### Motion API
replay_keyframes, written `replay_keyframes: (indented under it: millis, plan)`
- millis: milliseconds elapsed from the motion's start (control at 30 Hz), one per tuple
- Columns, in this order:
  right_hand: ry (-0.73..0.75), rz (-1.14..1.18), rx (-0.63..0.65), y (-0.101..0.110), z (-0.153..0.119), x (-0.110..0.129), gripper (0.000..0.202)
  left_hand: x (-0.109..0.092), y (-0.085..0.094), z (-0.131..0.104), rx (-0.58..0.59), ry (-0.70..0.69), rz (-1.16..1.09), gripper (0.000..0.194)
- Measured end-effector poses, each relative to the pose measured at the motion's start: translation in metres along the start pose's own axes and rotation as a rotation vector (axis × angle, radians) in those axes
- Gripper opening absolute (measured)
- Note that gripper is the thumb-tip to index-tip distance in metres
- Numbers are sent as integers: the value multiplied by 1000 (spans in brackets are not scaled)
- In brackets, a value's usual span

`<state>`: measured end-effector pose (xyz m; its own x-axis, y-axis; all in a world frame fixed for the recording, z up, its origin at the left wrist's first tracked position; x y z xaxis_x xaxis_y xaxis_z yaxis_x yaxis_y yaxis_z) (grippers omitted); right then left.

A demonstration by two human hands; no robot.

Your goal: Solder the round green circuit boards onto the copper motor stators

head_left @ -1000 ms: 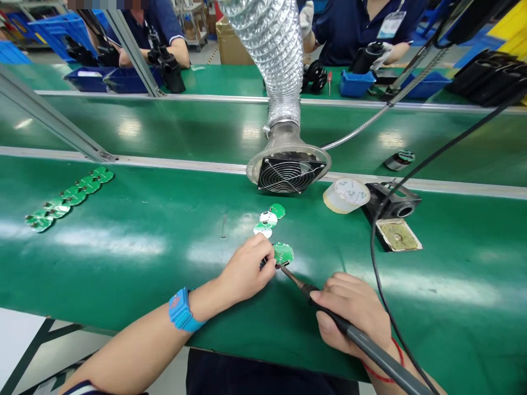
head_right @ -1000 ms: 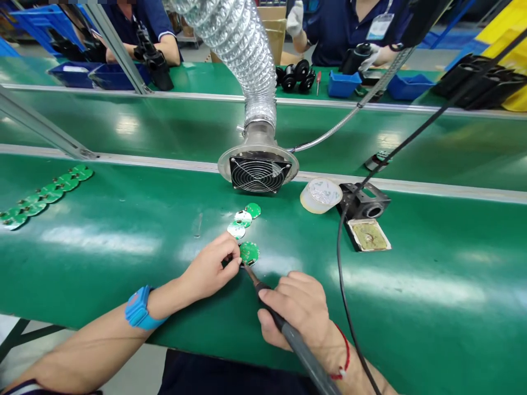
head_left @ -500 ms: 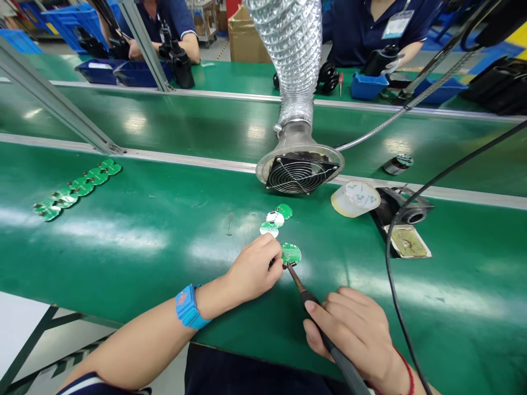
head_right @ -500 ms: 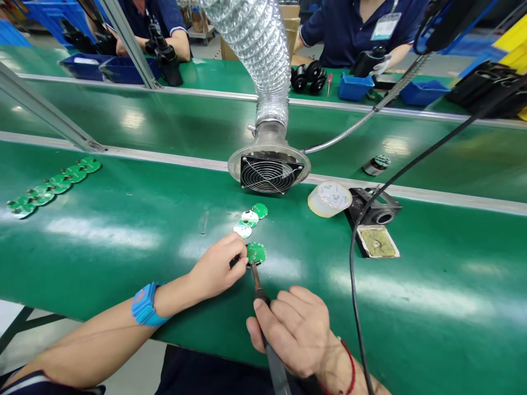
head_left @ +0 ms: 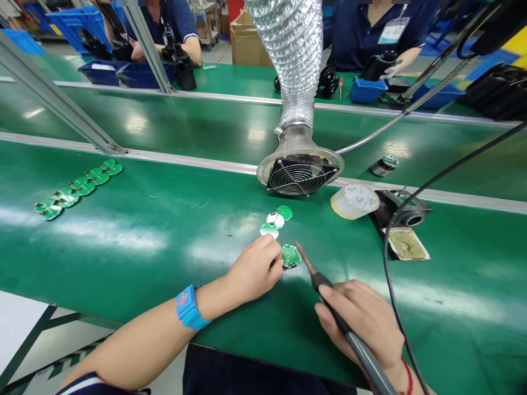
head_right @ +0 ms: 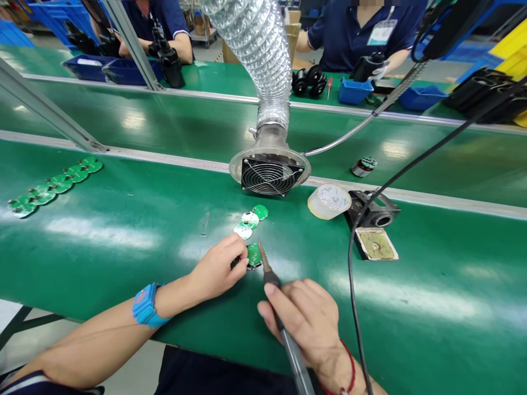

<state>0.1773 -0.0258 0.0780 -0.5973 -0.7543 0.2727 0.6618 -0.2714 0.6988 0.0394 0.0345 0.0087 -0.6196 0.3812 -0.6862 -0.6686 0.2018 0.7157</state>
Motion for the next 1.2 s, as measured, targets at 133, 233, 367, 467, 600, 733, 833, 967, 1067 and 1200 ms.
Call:
replay_keyframes:
  millis: [133, 233, 367, 467, 600, 733, 833, 967, 1067, 1200]
  plan:
    - [-202, 15, -43, -12, -6, -22, 38, -1, 1, 0, -1, -8, -13, 18]
    - [-402, 123, -36, -23, -14, -45, 38, 0, 2, -1, -3, -9, -26, 16]
    - [-470, -10, -161, -11, -22, -76, 31, 4, 3, -2, -4, 24, -116, 13]
    - [-564, -193, -159, -1, -29, -106, 34, 13, 5, 0, -10, 98, -204, 6]
    - [-775, -26, -53, -5, -39, -131, 42, 20, 3, 3, 0, 128, -251, 27]
    - [-789, 142, -89, -10, -36, -115, 43, 17, -2, 6, 50, 61, -299, 27]
    - [-687, 271, -42, -27, -30, -93, 33, 15, 2, 8, 8, 29, -333, 19]
    - [-594, 432, 34, -52, -26, -67, 26, 12, 10, 8, -83, -8, -361, 10]
    - [-617, 520, 42, -62, -26, -59, 30, 1, 14, 3, -147, -170, -309, 13]
    - [-692, 567, 83, -65, -27, -59, 38, -7, 13, -5, -178, -329, -162, 16]
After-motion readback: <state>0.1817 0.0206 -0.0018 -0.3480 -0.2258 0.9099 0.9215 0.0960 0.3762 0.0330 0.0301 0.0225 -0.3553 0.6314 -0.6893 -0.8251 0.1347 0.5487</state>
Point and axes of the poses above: each hand's wrist, its own z-axis towards the middle knuckle, its own y-axis out of the back of the hand, x = y × z, the point moved 7 cm from there along z, towards the middle knuckle, and after that the axes turned 2 degrees about y, right-handed, at the moved point
